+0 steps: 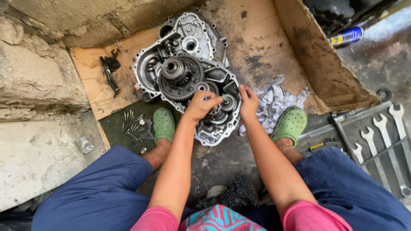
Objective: The person assembles internal components of a disassembled engine casing. They place a gear shaft into the casing, wipe a metal part with a cloth, and insert it into the engine. The person then rotates and adjusts the internal gears by hand.
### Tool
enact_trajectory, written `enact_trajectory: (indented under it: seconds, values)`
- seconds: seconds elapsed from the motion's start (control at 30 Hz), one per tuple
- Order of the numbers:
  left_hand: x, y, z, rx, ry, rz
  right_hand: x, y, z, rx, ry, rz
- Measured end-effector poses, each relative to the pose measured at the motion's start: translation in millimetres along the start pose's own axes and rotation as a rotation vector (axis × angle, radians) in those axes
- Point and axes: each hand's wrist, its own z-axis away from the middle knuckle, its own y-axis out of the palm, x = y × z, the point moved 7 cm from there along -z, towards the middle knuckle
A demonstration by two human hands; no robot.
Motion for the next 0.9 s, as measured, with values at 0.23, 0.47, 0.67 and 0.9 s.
enact_trajectory:
  seconds: [0.23,0.47,0.67,0.9]
  values:
    - [11.2,8.6,-2.8,-0.006,-0.101,0.315,-1.5,-2.2,-0.7,-0.005,0.024,-0.025]
    - [0.9,17.5,37.9,-0.669,0.32,0.348,-3.8,3.1,1.7,0.003,0.026,0.014]
    - [5.7,7.4,22.6,-0.913,0.124,0.053,-2.9,1.6,2.8,-0.013,0.045,-0.006]
    - [5.5,-0.3,11.3,-0.578,0.125,-0.037,3.3,0.9,2.0,-0.004,-0.011,0.022]
